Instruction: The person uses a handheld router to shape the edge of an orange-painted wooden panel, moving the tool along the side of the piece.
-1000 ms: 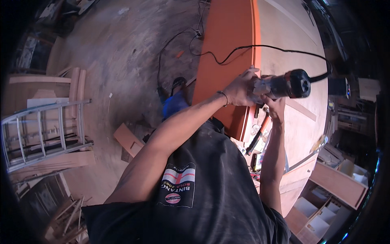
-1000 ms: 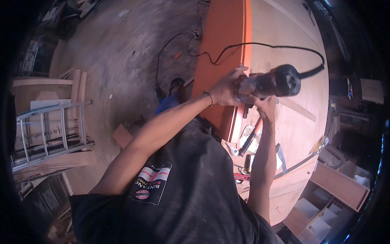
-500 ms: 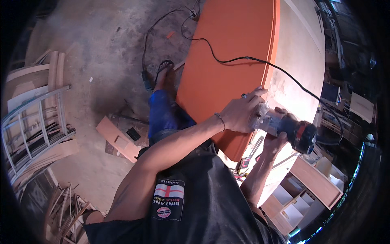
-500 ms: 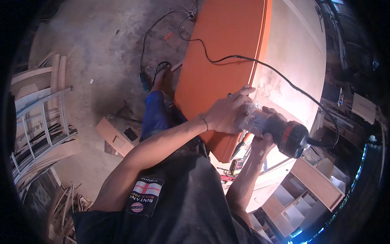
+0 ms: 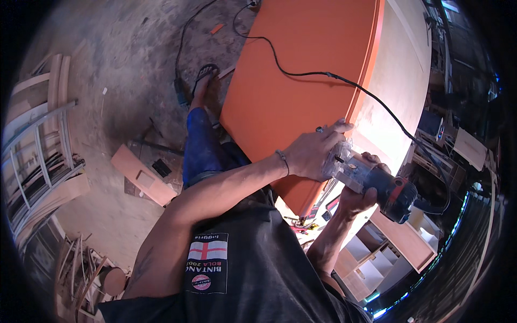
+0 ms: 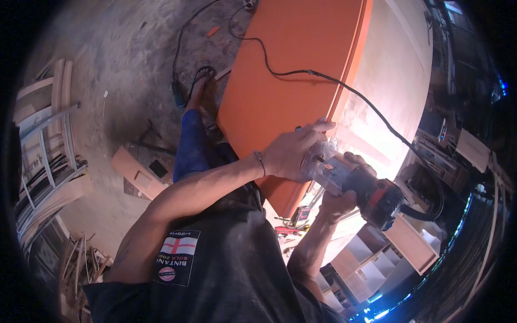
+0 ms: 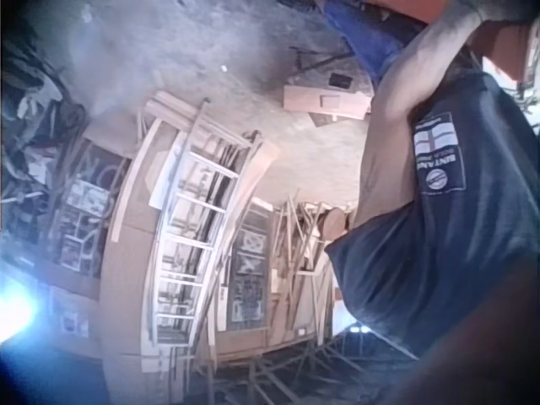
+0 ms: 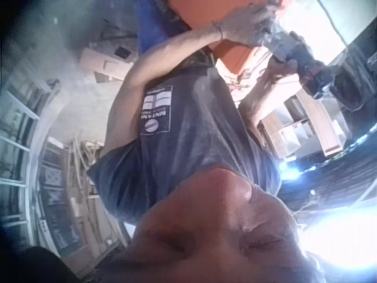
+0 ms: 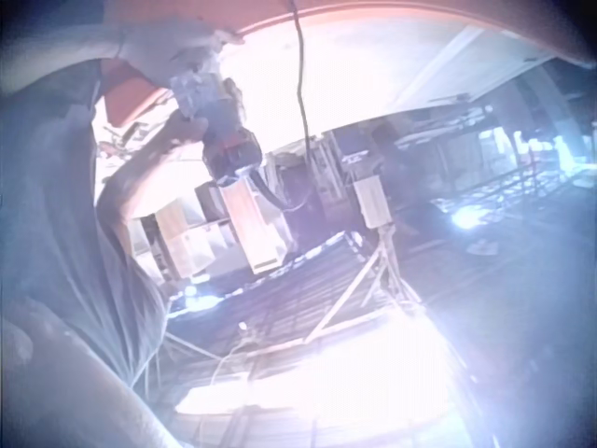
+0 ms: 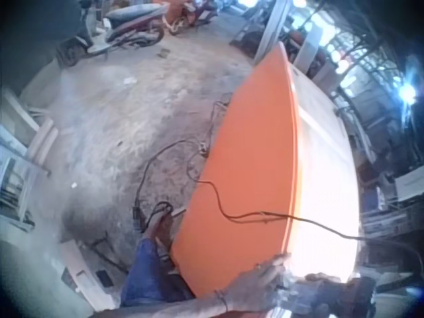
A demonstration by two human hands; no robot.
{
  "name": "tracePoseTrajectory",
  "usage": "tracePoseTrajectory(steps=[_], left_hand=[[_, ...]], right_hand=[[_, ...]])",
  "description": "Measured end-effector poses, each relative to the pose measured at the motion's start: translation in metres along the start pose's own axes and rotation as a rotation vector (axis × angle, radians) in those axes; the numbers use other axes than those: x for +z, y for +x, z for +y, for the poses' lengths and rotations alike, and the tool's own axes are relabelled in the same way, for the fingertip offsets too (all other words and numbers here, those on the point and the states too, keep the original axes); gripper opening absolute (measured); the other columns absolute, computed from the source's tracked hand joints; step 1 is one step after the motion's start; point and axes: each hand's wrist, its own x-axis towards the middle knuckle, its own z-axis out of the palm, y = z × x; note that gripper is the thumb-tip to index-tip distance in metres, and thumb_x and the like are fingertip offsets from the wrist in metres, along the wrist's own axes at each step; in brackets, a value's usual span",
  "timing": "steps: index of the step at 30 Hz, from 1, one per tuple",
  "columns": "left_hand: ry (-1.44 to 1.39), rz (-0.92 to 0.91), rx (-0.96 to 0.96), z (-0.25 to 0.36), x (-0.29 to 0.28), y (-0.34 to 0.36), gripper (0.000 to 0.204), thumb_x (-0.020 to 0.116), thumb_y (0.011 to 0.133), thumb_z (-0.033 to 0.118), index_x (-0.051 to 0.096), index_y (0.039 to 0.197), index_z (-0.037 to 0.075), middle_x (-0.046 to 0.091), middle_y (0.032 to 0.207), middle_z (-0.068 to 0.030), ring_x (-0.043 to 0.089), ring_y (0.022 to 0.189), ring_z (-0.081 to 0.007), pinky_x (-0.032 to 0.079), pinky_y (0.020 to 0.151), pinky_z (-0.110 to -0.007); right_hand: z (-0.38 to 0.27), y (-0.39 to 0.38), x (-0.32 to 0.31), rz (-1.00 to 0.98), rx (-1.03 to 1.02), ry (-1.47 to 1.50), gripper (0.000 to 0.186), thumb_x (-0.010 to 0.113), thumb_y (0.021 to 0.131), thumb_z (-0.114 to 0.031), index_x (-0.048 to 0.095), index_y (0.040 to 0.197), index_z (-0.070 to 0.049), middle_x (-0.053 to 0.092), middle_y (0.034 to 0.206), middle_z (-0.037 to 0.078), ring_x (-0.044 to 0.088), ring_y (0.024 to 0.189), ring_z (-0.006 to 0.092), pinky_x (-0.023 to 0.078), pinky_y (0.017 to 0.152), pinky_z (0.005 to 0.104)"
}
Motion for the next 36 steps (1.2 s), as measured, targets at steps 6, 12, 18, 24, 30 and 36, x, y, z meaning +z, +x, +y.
tracePoseTrajectory(steps=[6,12,18,24,30,36], left_hand=[[-0.006,0.018,0.032,0.001,-0.001,0.001,0.058,0.079,0.083,0.041,0.054,0.124,0.006,0.043,0.153,-0.0129,0.041,0.146,-0.0329,0.048,0.107,-0.045],[-0.057,-0.043,0.002,0.004,-0.003,0.002,0.061,0.081,0.081,0.040,0.054,0.124,0.006,0.044,0.153,-0.0148,0.039,0.146,-0.0360,0.047,0.107,-0.045],[-0.109,-0.015,0.007,0.003,-0.005,0.005,0.062,0.083,0.081,0.039,0.054,0.126,0.006,0.043,0.153,-0.0154,0.039,0.146,-0.0365,0.046,0.110,-0.044],[-0.071,-0.054,-0.051,0.004,-0.003,0.003,0.062,0.082,0.082,0.041,0.054,0.125,0.006,0.044,0.152,-0.0133,0.040,0.146,-0.0346,0.047,0.108,-0.044],[-0.067,-0.016,0.002,0.002,-0.003,0.003,0.058,0.080,0.083,0.042,0.057,0.123,0.007,0.045,0.151,-0.0143,0.042,0.144,-0.0342,0.049,0.105,-0.044],[-0.072,-0.028,-0.012,0.000,-0.001,0.004,0.055,0.078,0.084,0.039,0.058,0.124,0.007,0.045,0.151,-0.0153,0.043,0.143,-0.0349,0.050,0.104,-0.044]], right_hand=[[0.005,-0.001,-0.003,0.031,-0.030,0.020,0.079,0.072,0.083,-0.063,0.047,0.125,-0.001,0.061,0.114,0.023,0.069,0.099,0.0312,0.063,0.082,0.0408],[0.011,-0.001,-0.018,-0.017,0.029,0.156,0.069,0.080,0.078,-0.048,0.055,0.126,-0.005,0.063,0.117,0.022,0.061,0.117,0.0352,0.052,0.104,0.0499],[0.009,0.002,-0.015,-0.052,0.047,0.182,0.072,0.082,0.077,-0.046,0.055,0.126,-0.001,0.064,0.116,0.023,0.062,0.115,0.0358,0.055,0.100,0.0493],[0.005,0.002,-0.009,-0.035,0.002,0.079,0.082,0.079,0.080,-0.061,0.049,0.125,0.001,0.061,0.116,0.023,0.070,0.101,0.0322,0.063,0.085,0.0419],[0.013,0.000,-0.014,-0.019,0.016,0.223,0.076,0.079,0.082,-0.053,0.048,0.129,-0.002,0.060,0.118,0.024,0.069,0.105,0.0355,0.062,0.088,0.0460],[0.016,-0.002,-0.021,-0.063,0.047,0.214,0.074,0.077,0.081,-0.056,0.048,0.126,-0.004,0.059,0.120,0.025,0.066,0.112,0.0361,0.060,0.092,0.0472]])
